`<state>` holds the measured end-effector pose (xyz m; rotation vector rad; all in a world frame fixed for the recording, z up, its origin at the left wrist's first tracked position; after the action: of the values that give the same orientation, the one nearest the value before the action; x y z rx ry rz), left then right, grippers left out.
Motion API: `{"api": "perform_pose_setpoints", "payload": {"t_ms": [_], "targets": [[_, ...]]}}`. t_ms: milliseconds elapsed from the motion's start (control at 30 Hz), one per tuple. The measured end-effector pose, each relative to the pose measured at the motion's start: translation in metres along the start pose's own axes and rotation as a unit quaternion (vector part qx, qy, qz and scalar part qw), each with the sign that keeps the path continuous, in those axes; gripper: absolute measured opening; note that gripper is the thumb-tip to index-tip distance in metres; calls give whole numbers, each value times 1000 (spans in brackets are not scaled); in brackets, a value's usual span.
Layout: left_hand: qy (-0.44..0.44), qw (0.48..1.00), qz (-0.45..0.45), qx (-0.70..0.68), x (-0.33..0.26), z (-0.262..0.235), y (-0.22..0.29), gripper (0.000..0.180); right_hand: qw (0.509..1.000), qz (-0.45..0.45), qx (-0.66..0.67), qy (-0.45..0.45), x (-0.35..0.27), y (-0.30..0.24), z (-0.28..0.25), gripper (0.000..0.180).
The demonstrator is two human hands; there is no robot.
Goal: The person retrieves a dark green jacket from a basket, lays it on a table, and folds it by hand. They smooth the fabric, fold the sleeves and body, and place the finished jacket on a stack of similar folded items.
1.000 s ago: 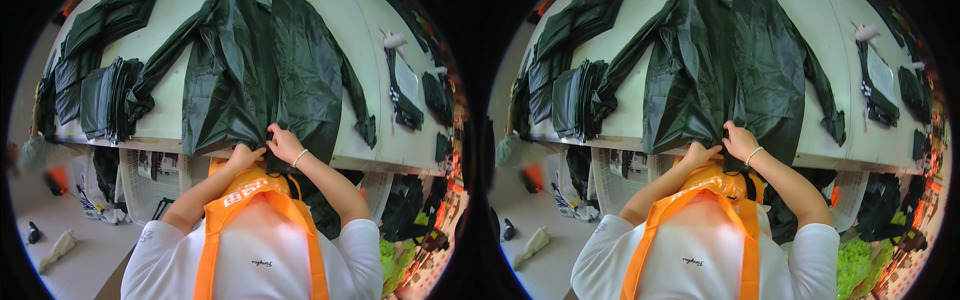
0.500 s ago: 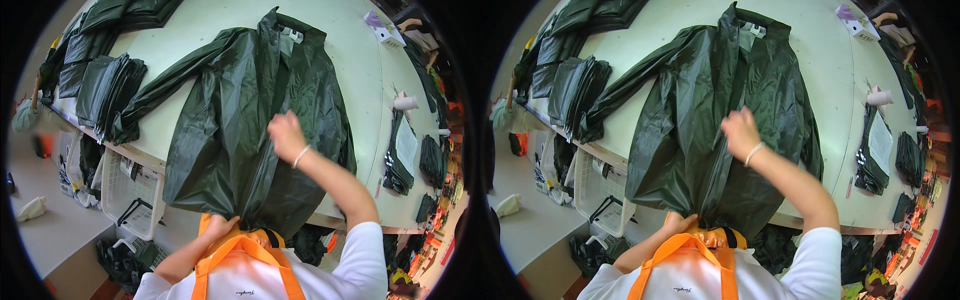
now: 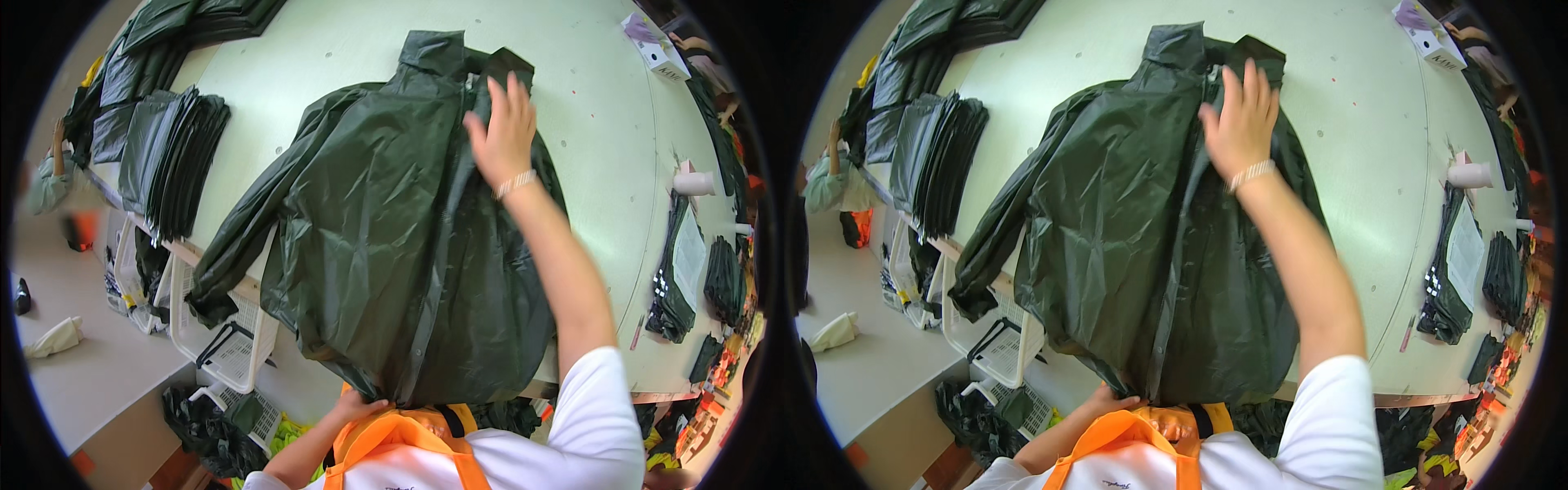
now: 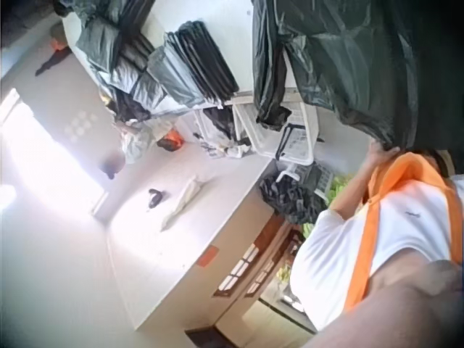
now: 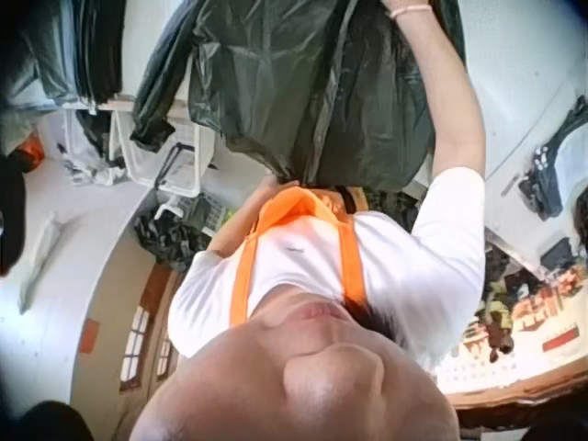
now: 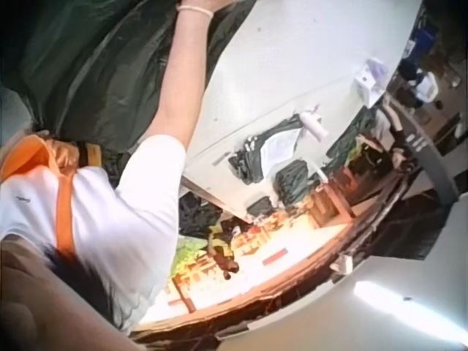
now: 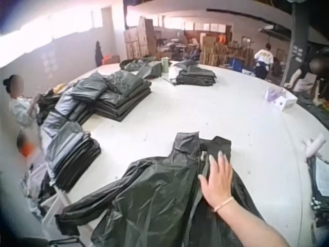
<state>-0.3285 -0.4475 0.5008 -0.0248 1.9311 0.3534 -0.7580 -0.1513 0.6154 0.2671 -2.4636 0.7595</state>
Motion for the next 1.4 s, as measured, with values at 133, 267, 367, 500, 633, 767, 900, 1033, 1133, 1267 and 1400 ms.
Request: {"api": "perform_pose_setpoints", "payload": {"t_ms": [133, 267, 367, 500, 633, 767, 900, 1033, 1133, 1267, 1400], "targets": [[-85, 985, 47, 140, -42, -139, 49, 41, 964, 169, 32, -204, -109, -36, 9, 81], [393, 873, 246, 150, -20, -249, 115, 47, 974, 116, 23, -191, -133, -51, 15, 73], [456, 825, 218, 254, 17, -283, 120, 70, 973, 109, 32, -199, -127, -30, 5, 73], [405, 839, 226, 284, 42, -257, 82, 78, 960, 161, 23, -227, -161, -46, -15, 76], [363, 846, 238, 308, 18, -217, 49, 77, 960, 203, 32, -188, -202, -85, -33, 71], [402, 837, 351, 116, 3, -260, 86, 44, 969, 236, 62, -39, -133, -92, -26, 69], [443, 776, 449, 16, 43, -318, 185, 28, 962, 270, 36, 32, -89, -40, 23, 48], [436, 854, 282, 15, 123, -360, 232, 32, 916, 347, 167, 114, -87, -6, 22, 12], [393, 894, 184, 108, 136, -379, 247, 46, 845, 444, 252, 159, -103, 7, 16, 17], [339, 904, 175, 192, 143, -389, 263, 44, 819, 513, 237, 102, -100, 3, 17, 24], [302, 908, 244, 161, 170, -390, 259, 37, 845, 463, 248, 102, -93, -10, 30, 16]]}}
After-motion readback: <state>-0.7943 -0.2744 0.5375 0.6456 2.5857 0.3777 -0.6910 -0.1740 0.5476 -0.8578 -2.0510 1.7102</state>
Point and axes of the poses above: each hand's wrist, its own x-axis towards the middle knuckle, its own z-axis out of the palm, y = z × x, the point moved 4 cm from there along x, towards the middle knuckle, and after that the axes turned 14 degrees about x, right-handed, at the moved point
